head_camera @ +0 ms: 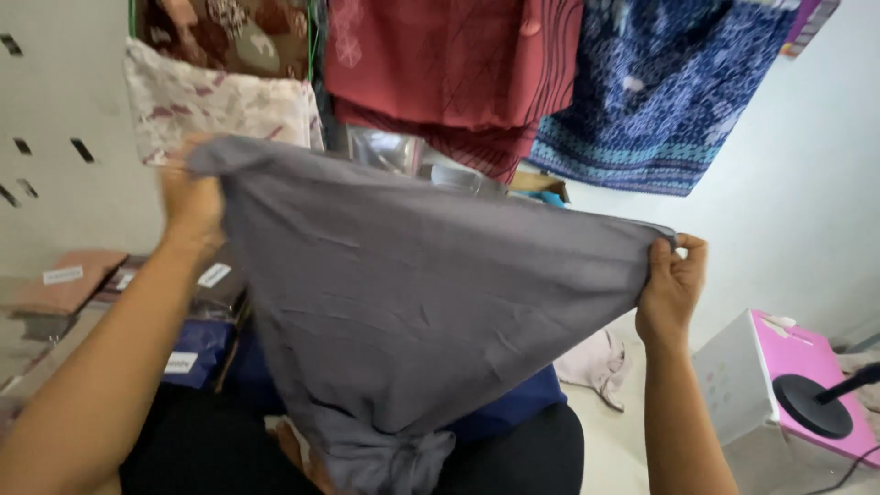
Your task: A person cleans a hijab with a lint roller and then folds it neatly on a work mat.
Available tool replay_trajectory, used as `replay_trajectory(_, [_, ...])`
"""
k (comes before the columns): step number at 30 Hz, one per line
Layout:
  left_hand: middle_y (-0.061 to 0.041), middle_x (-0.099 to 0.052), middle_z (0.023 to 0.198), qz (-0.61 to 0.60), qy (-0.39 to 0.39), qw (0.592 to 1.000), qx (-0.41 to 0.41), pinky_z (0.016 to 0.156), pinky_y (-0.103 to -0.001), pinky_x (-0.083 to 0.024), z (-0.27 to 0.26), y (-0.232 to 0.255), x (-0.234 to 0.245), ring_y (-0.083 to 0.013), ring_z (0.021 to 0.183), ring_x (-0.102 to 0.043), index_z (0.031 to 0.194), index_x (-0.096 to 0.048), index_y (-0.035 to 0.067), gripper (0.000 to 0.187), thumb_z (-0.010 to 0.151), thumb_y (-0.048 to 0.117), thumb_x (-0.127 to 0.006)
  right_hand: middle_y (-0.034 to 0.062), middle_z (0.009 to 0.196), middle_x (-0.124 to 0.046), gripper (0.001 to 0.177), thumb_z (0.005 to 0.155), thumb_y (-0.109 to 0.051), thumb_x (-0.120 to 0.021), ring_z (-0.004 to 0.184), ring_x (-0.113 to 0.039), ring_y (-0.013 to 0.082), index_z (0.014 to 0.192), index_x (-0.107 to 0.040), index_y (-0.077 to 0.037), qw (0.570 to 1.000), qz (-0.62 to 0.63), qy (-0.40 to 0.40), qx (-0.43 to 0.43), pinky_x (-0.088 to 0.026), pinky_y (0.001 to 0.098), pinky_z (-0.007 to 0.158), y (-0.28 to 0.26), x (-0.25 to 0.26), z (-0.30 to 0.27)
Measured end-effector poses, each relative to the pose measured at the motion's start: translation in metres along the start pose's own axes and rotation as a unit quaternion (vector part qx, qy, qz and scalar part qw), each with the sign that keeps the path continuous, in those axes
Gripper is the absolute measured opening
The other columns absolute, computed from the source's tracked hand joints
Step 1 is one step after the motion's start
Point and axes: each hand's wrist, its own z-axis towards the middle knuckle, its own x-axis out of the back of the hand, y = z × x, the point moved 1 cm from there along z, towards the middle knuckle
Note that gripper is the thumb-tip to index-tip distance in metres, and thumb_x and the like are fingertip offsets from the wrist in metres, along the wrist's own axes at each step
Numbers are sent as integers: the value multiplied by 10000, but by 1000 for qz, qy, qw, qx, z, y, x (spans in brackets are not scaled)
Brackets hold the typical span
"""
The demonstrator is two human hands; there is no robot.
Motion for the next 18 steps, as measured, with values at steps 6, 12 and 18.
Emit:
replay_trajectory(6, [59,-593,1060,-57,107,952,-280,873,-252,-475,10,80,49,-54,866,-501,1140,-600,157,234,1199,382,-629,122,1165,-545,182,1260,-1,-547,969,-561,174,1287,-374,-50,947,-159,85,267,-476,272,856,-75,-3,19])
replay_trajectory(12, [-79,-552,923,239,145,934,-221,707,-338,-426,28,-4,44,-187,780,-484,1077,-591,17,252,1249,200,-607,149,1043,-586,167,1176,-59,-601,842,-547,214,1247,-458,-9,910,-331,142,206,-471,361,752,47,-9,59])
replay_trajectory(18, [-164,-728,933,316,43,947,41,818,-510,-512,32,-199,27,-395,940,-696,1054,-731,117,295,1089,396,-640,292,911,-690,136,1148,-162,-585,757,-661,557,1155,-462,-105,879,-447,143,83,-522,617,665,208,-45,17])
